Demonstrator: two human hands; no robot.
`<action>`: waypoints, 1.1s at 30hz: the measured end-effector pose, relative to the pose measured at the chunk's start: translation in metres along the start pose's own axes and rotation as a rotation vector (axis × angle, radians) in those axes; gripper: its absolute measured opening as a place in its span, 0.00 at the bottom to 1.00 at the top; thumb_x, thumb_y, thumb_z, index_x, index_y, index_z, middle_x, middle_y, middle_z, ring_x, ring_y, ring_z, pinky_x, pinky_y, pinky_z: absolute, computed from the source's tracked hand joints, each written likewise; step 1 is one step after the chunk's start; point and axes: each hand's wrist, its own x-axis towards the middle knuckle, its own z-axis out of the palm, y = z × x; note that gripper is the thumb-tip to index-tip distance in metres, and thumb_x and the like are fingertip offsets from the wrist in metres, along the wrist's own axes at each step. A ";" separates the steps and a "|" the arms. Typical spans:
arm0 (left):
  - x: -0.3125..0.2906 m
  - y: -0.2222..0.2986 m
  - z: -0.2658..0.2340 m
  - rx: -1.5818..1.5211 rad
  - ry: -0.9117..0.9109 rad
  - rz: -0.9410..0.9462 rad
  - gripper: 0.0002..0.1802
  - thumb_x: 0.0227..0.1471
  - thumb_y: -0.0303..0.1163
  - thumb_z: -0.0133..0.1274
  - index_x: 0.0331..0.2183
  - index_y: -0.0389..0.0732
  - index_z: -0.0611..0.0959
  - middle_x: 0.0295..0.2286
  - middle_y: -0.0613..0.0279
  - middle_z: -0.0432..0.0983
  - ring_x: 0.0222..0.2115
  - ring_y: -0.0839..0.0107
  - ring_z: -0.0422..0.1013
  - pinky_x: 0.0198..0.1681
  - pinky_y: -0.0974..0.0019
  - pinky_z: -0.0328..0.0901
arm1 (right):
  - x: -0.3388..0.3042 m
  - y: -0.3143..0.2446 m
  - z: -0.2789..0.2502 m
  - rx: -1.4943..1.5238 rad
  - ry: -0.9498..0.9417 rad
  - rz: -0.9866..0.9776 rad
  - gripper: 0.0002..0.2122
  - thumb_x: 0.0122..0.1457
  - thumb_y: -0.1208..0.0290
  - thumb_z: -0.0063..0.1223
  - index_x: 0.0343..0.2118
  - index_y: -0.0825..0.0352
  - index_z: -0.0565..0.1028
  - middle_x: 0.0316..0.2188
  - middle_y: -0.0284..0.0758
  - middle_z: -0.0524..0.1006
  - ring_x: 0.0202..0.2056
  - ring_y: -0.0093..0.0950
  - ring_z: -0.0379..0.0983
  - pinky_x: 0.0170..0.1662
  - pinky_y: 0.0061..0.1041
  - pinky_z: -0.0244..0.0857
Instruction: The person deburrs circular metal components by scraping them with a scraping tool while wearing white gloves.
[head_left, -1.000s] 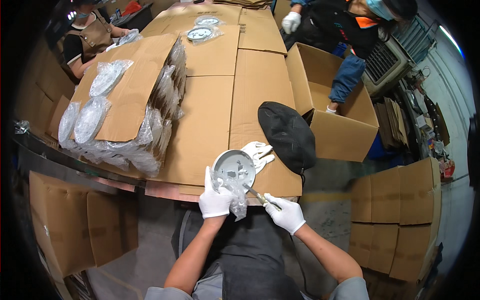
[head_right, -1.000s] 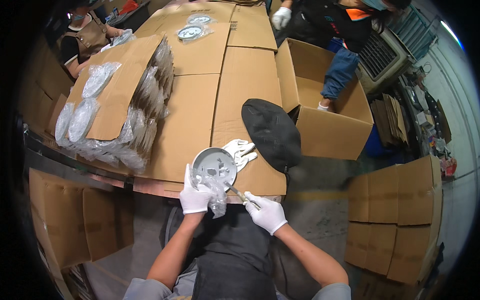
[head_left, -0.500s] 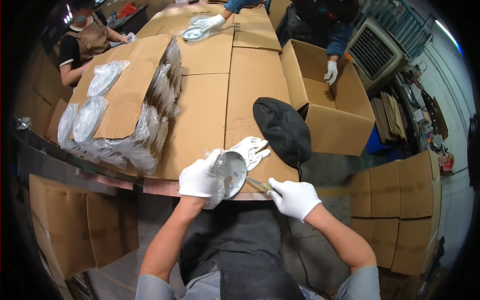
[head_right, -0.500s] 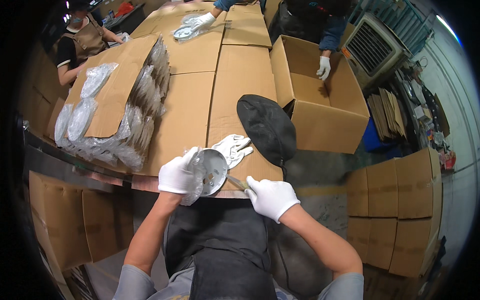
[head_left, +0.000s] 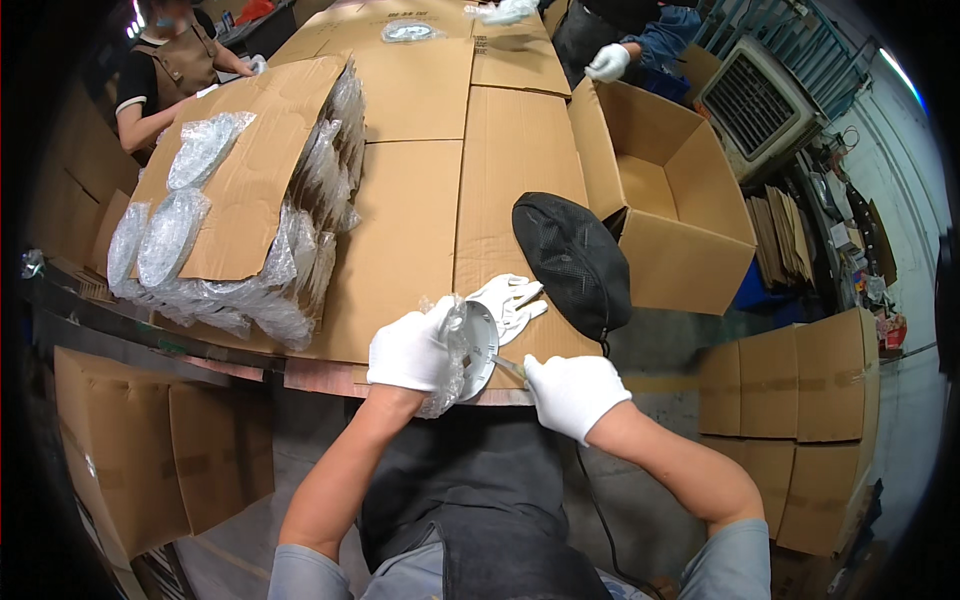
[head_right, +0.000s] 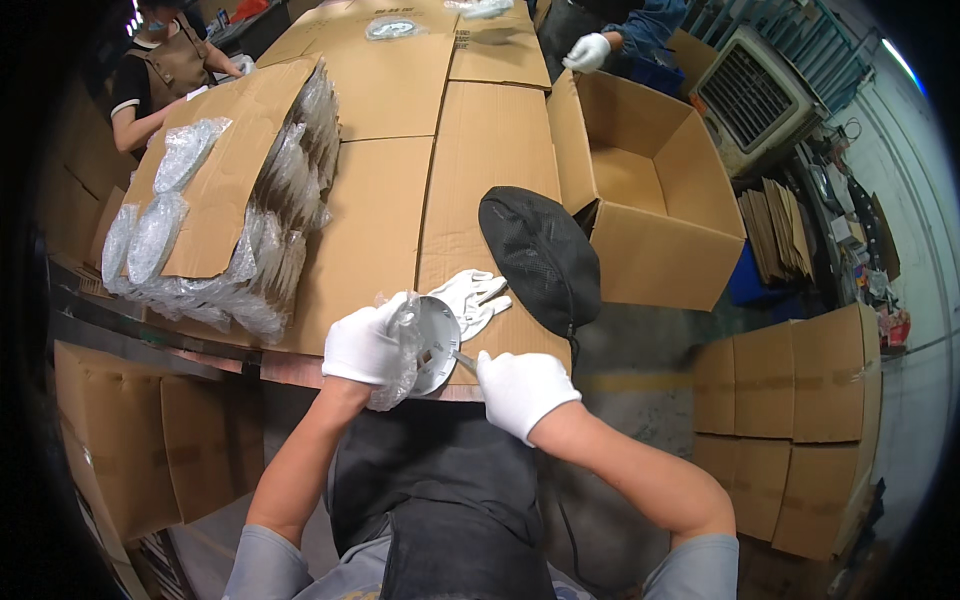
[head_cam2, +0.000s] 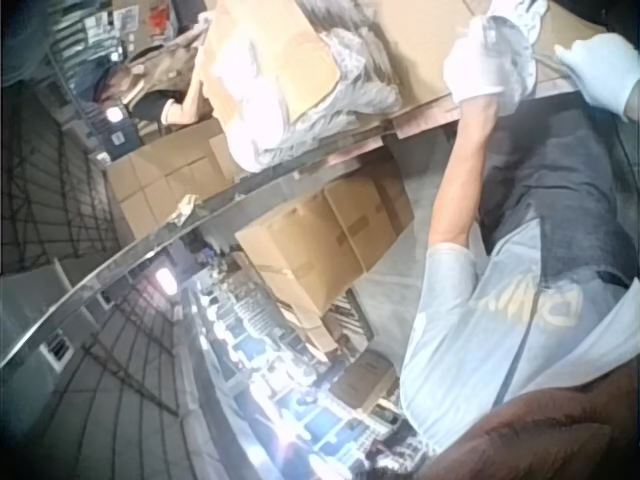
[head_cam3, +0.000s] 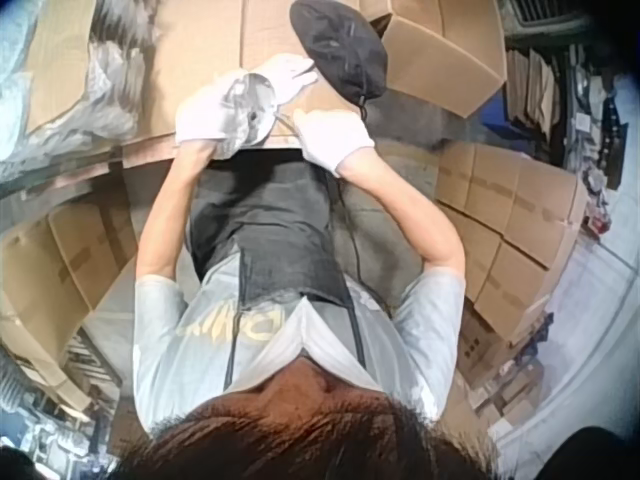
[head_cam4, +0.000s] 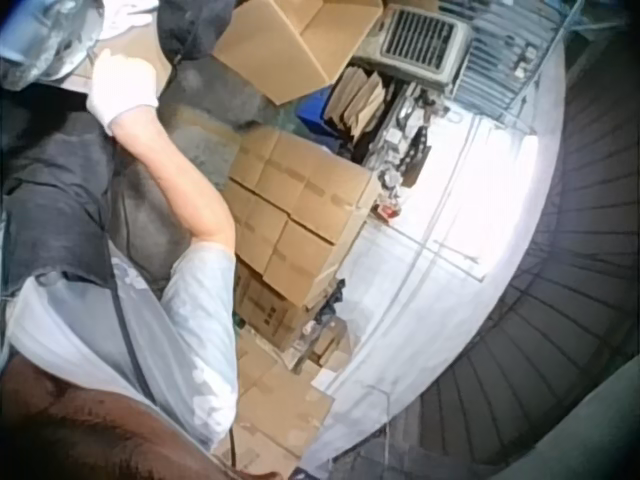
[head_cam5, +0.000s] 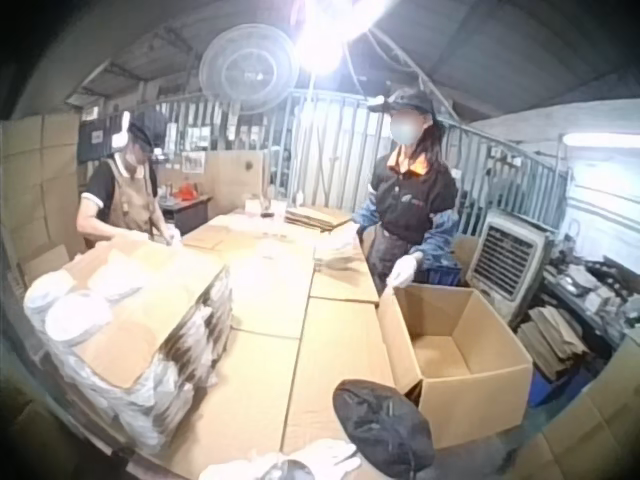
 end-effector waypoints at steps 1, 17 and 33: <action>0.002 -0.003 0.003 -0.009 0.009 -0.002 0.15 0.49 0.33 0.55 0.42 0.53 0.82 0.23 0.50 0.77 0.26 0.49 0.75 0.30 0.51 0.69 | 0.003 0.005 0.000 0.001 -0.016 0.011 0.09 0.59 0.65 0.48 0.37 0.62 0.76 0.19 0.39 0.78 0.23 0.39 0.77 0.26 0.38 0.69; 0.013 -0.008 0.001 -0.030 -0.095 -0.091 0.12 0.53 0.34 0.51 0.41 0.52 0.82 0.26 0.48 0.78 0.29 0.48 0.76 0.34 0.50 0.69 | 0.009 0.010 -0.007 0.109 -0.174 0.099 0.13 0.62 0.59 0.44 0.42 0.59 0.76 0.27 0.39 0.81 0.30 0.40 0.79 0.35 0.40 0.72; 0.013 -0.043 0.016 -0.123 -0.037 -0.149 0.16 0.50 0.34 0.58 0.44 0.49 0.85 0.33 0.48 0.80 0.34 0.52 0.78 0.39 0.59 0.71 | -0.018 0.014 0.092 0.391 0.317 0.136 0.15 0.59 0.60 0.54 0.48 0.55 0.78 0.26 0.36 0.80 0.28 0.36 0.78 0.32 0.35 0.73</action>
